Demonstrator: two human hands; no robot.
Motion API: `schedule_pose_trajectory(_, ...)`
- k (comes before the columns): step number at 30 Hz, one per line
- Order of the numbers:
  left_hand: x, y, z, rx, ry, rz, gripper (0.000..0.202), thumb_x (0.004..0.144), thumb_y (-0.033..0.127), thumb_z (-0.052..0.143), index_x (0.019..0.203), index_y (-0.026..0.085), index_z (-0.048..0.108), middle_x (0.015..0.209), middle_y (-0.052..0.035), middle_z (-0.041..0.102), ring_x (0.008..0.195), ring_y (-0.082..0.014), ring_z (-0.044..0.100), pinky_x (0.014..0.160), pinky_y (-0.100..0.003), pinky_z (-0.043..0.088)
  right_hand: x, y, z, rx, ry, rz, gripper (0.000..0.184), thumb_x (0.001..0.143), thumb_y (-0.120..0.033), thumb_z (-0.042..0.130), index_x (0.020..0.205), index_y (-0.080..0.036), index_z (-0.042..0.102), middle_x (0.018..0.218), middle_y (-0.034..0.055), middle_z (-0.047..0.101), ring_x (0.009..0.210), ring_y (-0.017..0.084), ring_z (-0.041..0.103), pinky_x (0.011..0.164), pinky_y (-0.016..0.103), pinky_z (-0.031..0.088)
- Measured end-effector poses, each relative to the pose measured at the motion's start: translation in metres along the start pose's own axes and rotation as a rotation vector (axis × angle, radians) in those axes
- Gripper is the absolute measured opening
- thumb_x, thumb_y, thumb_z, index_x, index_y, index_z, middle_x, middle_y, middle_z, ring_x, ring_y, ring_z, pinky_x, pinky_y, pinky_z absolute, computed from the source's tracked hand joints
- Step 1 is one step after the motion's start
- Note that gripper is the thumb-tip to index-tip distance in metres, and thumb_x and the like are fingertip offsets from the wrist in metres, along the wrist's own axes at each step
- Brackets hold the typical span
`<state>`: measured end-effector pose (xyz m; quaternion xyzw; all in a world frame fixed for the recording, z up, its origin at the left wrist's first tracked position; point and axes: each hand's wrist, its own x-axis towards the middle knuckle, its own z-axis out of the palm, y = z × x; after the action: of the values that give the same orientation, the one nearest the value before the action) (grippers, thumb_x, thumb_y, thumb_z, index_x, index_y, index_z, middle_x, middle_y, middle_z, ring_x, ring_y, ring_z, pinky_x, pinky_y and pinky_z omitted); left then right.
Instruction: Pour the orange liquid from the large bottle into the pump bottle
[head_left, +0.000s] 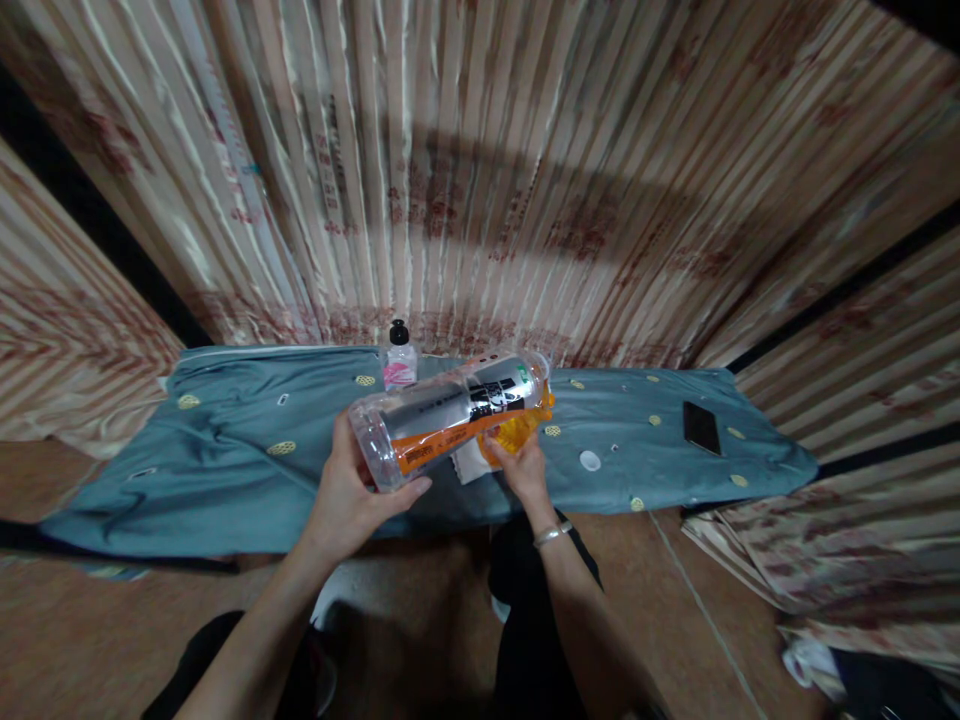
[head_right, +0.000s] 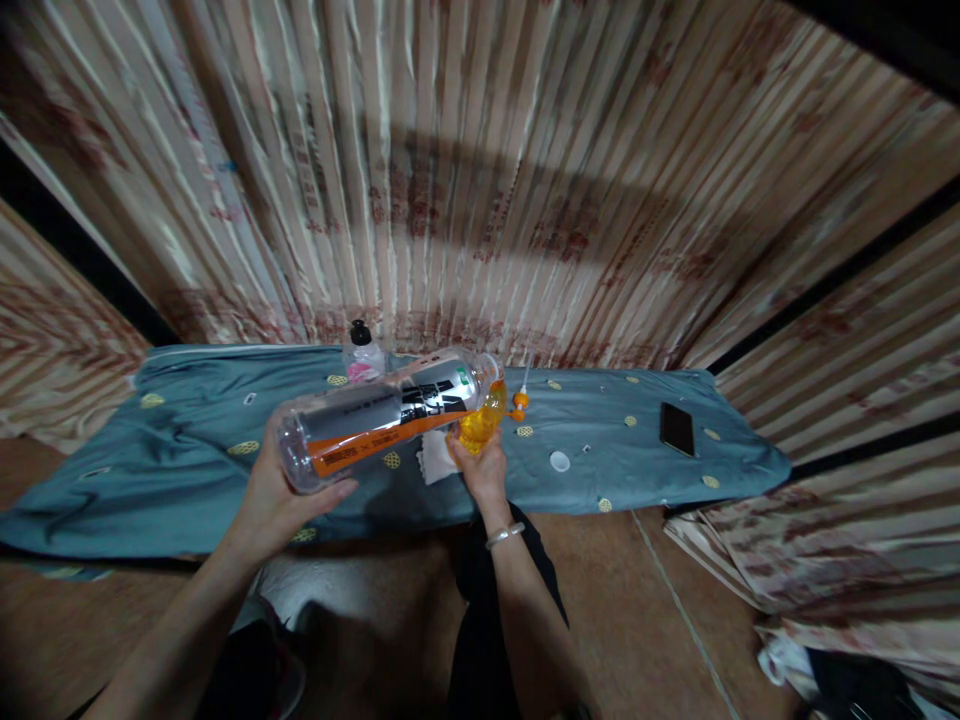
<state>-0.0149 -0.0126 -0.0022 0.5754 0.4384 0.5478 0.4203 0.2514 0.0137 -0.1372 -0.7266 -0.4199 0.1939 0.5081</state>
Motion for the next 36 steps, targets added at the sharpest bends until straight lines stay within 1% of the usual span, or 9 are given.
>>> schedule_pose_trajectory(4,0.0006,0.0030,0.0007,0.006,0.000,0.008,0.081,0.055,0.039,0.098,0.122,0.024,0.055,0.119,-0.0090,0.076,0.108,-0.0339,0.080,0.090,-0.046,0.071,-0.0002,0.0008,0.0010,0.014,0.001,0.003,0.063,0.070,-0.052,0.087,0.121,-0.024,0.062,0.109,0.0138,0.085,0.111,0.040,0.083,0.091,0.048,0.066)
schedule_pose_trajectory(12,-0.0007,0.0025,0.0007,0.007,-0.012,0.020,0.078,0.057,0.040,0.098,0.120,0.025,0.055,0.117,-0.0079,0.075,0.102,-0.0331,0.081,0.083,-0.045,0.072,0.0007,0.0025,0.0017,0.038,-0.008,-0.023,0.063,0.071,-0.051,0.087,0.123,-0.025,0.061,0.112,0.0125,0.085,0.113,0.038,0.083,0.094,0.047,0.066)
schedule_pose_trajectory(17,0.0003,0.0018,0.0010,0.022,-0.009,0.038,0.079,0.058,0.039,0.097,0.122,0.024,0.054,0.119,-0.0088,0.074,0.105,-0.0336,0.080,0.085,-0.045,0.071,0.0011,0.0030,0.0014,0.028,-0.002,-0.012,0.066,0.069,-0.053,0.086,0.123,-0.024,0.061,0.112,0.0139,0.085,0.114,0.040,0.082,0.095,0.049,0.066)
schedule_pose_trajectory(21,0.0003,0.0010,0.0003,0.038,-0.014,0.059,0.076,0.060,0.040,0.096,0.122,0.023,0.055,0.118,-0.0076,0.073,0.103,-0.0322,0.080,0.087,-0.045,0.071,0.0014,0.0029,0.0019,0.027,0.004,-0.003,0.065,0.069,-0.053,0.086,0.122,-0.025,0.061,0.111,0.0125,0.085,0.113,0.039,0.082,0.094,0.048,0.066)
schedule_pose_trajectory(26,-0.0001,0.0003,0.0001,0.020,-0.021,0.048,0.079,0.060,0.040,0.097,0.124,0.024,0.055,0.121,-0.0078,0.074,0.109,-0.0329,0.080,0.091,-0.046,0.071,0.0015,0.0024,0.0016,0.020,-0.005,-0.009,0.064,0.070,-0.054,0.087,0.121,-0.025,0.062,0.107,0.0121,0.086,0.112,0.039,0.083,0.092,0.047,0.067)
schedule_pose_trajectory(30,-0.0002,-0.0013,0.0003,0.006,-0.017,0.058,0.078,0.059,0.040,0.099,0.123,0.024,0.055,0.119,-0.0072,0.074,0.107,-0.0327,0.080,0.090,-0.046,0.071,0.0014,0.0042,0.0019,0.019,0.004,-0.013,0.062,0.070,-0.054,0.087,0.120,-0.025,0.063,0.107,0.0118,0.085,0.109,0.038,0.084,0.091,0.047,0.067)
schedule_pose_trajectory(33,-0.0003,-0.0031,0.0005,-0.002,-0.012,0.051,0.081,0.059,0.043,0.100,0.124,0.025,0.055,0.121,-0.0065,0.074,0.108,-0.0323,0.080,0.093,-0.047,0.071,0.0016,0.0059,0.0024,0.023,0.010,-0.020,0.060,0.070,-0.051,0.088,0.118,-0.026,0.063,0.104,0.0103,0.086,0.106,0.037,0.084,0.090,0.045,0.067)
schedule_pose_trajectory(36,-0.0008,-0.0036,0.0006,-0.004,-0.006,0.035,0.083,0.058,0.043,0.100,0.125,0.025,0.055,0.122,-0.0068,0.074,0.107,-0.0325,0.081,0.093,-0.048,0.071,0.0017,0.0057,0.0026,0.021,0.004,-0.016,0.060,0.069,-0.050,0.088,0.118,-0.026,0.063,0.105,0.0106,0.086,0.108,0.038,0.084,0.091,0.046,0.067)
